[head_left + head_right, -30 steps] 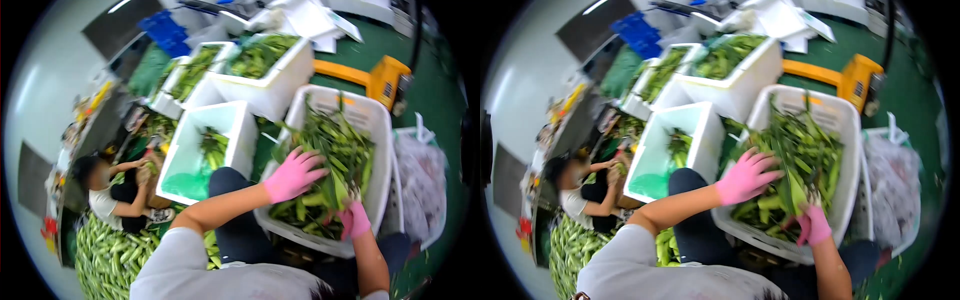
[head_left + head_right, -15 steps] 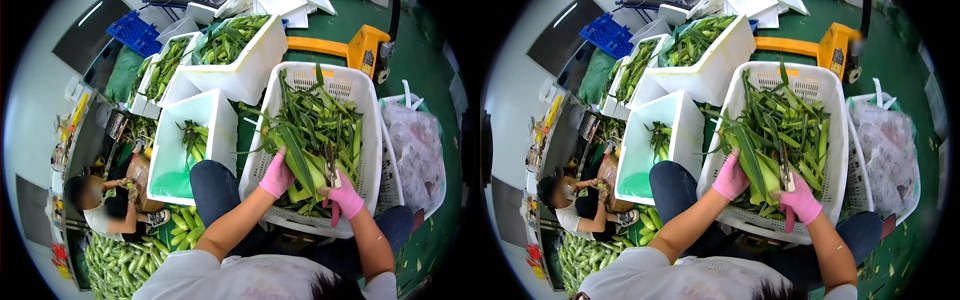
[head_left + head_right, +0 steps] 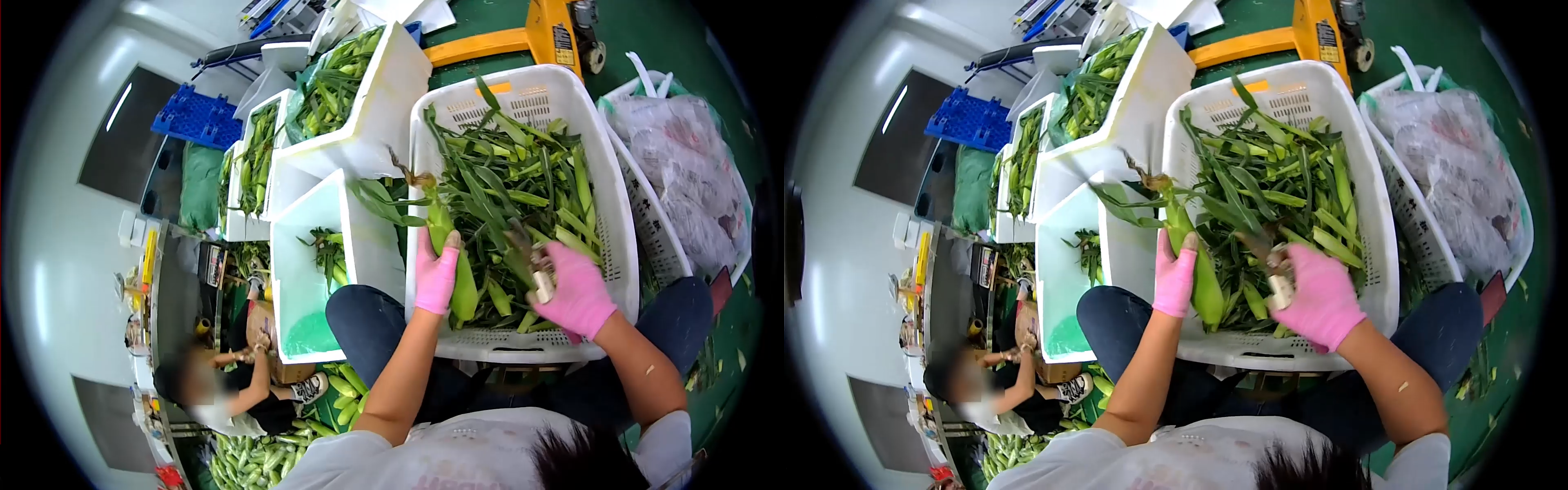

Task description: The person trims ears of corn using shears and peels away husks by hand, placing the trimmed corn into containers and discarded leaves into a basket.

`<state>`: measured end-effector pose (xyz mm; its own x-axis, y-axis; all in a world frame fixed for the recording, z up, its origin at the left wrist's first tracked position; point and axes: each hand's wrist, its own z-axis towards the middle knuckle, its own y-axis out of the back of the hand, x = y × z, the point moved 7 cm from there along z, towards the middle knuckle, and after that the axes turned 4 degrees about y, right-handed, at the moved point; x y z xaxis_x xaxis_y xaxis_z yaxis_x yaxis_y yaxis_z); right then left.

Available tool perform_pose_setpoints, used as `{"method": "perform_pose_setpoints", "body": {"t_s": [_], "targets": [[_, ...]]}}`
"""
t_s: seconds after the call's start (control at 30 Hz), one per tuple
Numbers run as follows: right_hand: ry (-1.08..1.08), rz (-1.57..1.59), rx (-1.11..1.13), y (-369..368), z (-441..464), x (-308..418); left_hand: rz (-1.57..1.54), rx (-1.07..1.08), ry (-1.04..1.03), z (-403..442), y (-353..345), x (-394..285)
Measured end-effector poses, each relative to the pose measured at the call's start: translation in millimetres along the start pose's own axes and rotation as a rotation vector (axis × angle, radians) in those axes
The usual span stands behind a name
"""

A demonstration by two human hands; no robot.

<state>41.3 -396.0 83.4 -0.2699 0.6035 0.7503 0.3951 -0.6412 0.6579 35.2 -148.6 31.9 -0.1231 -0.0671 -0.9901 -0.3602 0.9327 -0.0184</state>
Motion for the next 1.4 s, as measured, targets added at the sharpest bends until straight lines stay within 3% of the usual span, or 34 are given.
{"method": "perform_pose_setpoints", "body": {"t_s": [0.07, 0.13, 0.2, 0.3, 0.37, 0.47, 0.53, 0.6, 0.73, 0.8, 0.93, 1.0, 1.03, 1.13, 1.23, 1.27, 1.33, 1.4], "targets": [[-0.023, 0.359, 0.203, -32, -8, 0, 0.07, 0.063, 0.062, -12, -11, -10], [-0.114, 0.461, 0.348, -49, -9, 0, 0.335, 0.109, -0.036, -24, -19, -15], [-0.079, 0.539, 0.324, -58, -6, -7, 0.464, 0.188, -0.071, -39, -30, -25], [-0.056, 0.653, 0.327, -60, -2, -12, 0.592, 0.345, 0.073, -50, -34, -20], [-0.01, 0.508, 0.282, -52, 0, -13, 0.748, 0.426, 0.025, -55, -34, -28], [0.17, 0.311, 0.255, -46, 0, -11, 0.349, 0.701, 0.287, -55, -31, -25], [0.358, 0.075, 0.226, -45, -1, -7, 0.306, 0.792, 0.38, -56, -28, -37], [0.158, 0.36, 0.357, -39, -9, -1, 0.326, 0.883, 0.474, -51, -16, -34], [0.003, 0.767, 0.54, -44, -7, 9, 0.072, 1.057, 0.457, -54, -11, -39], [-0.06, 0.831, 0.601, -51, -11, 6, -0.031, 1.161, 0.49, -59, -10, -37], [0.156, 0.721, 0.803, -64, -22, 20, -0.056, 1.352, 0.751, -79, -12, -11], [0.011, 0.761, 0.837, -64, -26, 21, -0.034, 1.393, 0.884, -94, -14, 1], [0.047, 0.717, 0.842, -70, -27, 14, -0.104, 1.436, 0.903, -101, -13, 5], [0.061, 0.623, 0.671, -67, -24, 7, -0.202, 1.237, 0.828, -108, 5, -15], [-0.207, 1.143, 0.353, -78, -18, -29, -0.364, 0.934, 0.483, -117, 85, -51], [-0.299, 1.364, 0.247, -84, -16, -38, -0.375, 0.795, 0.369, -124, 128, -62], [-0.547, 1.43, 0.134, -97, -21, -60, -0.191, 0.413, 0.202, -146, 221, -73], [-0.568, 1.606, 0.307, -110, -24, -55, 0.04, -0.082, 0.276, -184, 323, -38]]}}
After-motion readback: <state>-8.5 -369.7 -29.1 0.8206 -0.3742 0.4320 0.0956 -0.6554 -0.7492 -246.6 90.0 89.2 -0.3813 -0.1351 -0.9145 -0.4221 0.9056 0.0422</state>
